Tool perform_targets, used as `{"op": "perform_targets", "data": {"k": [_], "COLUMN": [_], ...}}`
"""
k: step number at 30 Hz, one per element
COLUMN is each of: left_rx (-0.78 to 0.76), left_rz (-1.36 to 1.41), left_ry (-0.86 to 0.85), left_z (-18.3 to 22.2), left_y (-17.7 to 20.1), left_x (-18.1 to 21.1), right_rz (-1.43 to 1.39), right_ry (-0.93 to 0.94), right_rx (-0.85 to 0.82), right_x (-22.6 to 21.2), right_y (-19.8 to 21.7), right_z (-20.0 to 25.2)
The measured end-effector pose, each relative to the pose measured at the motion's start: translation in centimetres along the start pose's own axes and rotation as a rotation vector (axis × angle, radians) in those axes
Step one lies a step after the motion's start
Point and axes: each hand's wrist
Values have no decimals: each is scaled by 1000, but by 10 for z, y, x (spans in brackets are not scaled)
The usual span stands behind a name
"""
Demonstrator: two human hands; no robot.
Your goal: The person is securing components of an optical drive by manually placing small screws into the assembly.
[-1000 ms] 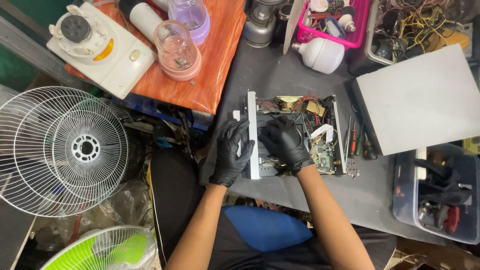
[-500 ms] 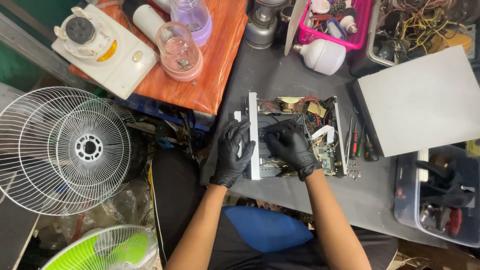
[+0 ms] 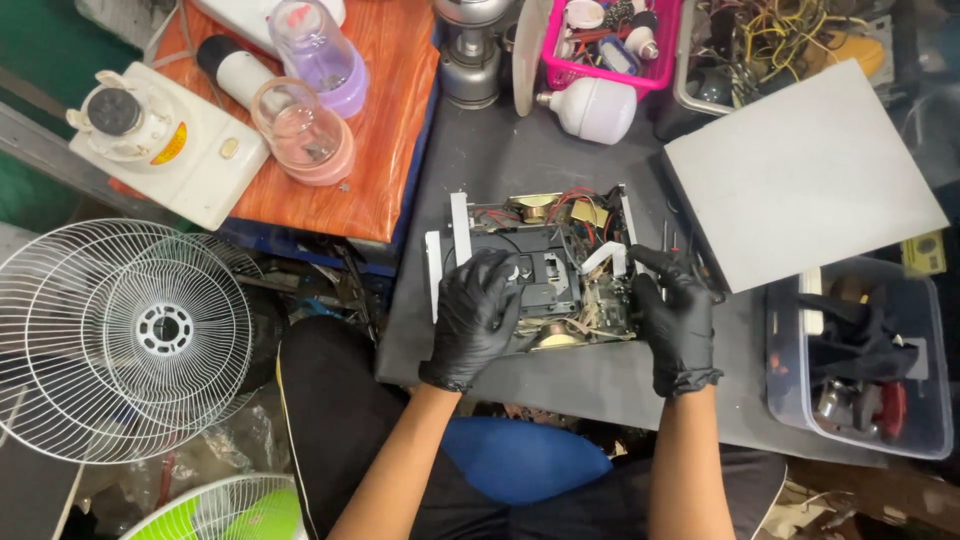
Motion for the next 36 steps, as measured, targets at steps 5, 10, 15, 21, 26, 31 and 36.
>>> {"op": "perform_targets", "data": {"k": [5,10,15,21,26,31,36], "left_rx": [-112,-247,-353,-411,-403,-378,-368], "left_rz": [143,234,230,237,233,227,247], "left_ry": [-61,-94,-148,-136,-143,-159,-157], "left_z": [-13,-10,-8,-4,-2,-2,-1], "left_y": [-17,-48,-70,-86,-92,-92,-93], "left_x": [49,92,119,121,119,118,117], "right_rz": [160,225,374,418,454,463,380], "right_ry": [-118,-239,-298,-181,-159,-157,-176], "right_rx": [133,146,139,150,162,171,275], "right_x": [97,160,178,179,206,204,184], "right_y": [25,23,9,-1,-5,-2,-3], "right_z": [0,16,18,12,10,10,15]}}
Point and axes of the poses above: each hand's wrist, its own z-axis away from the middle knuckle, its own y-axis out of the back of the hand, x = y × z, and after that the axes turned 4 degrees about x, right-handed
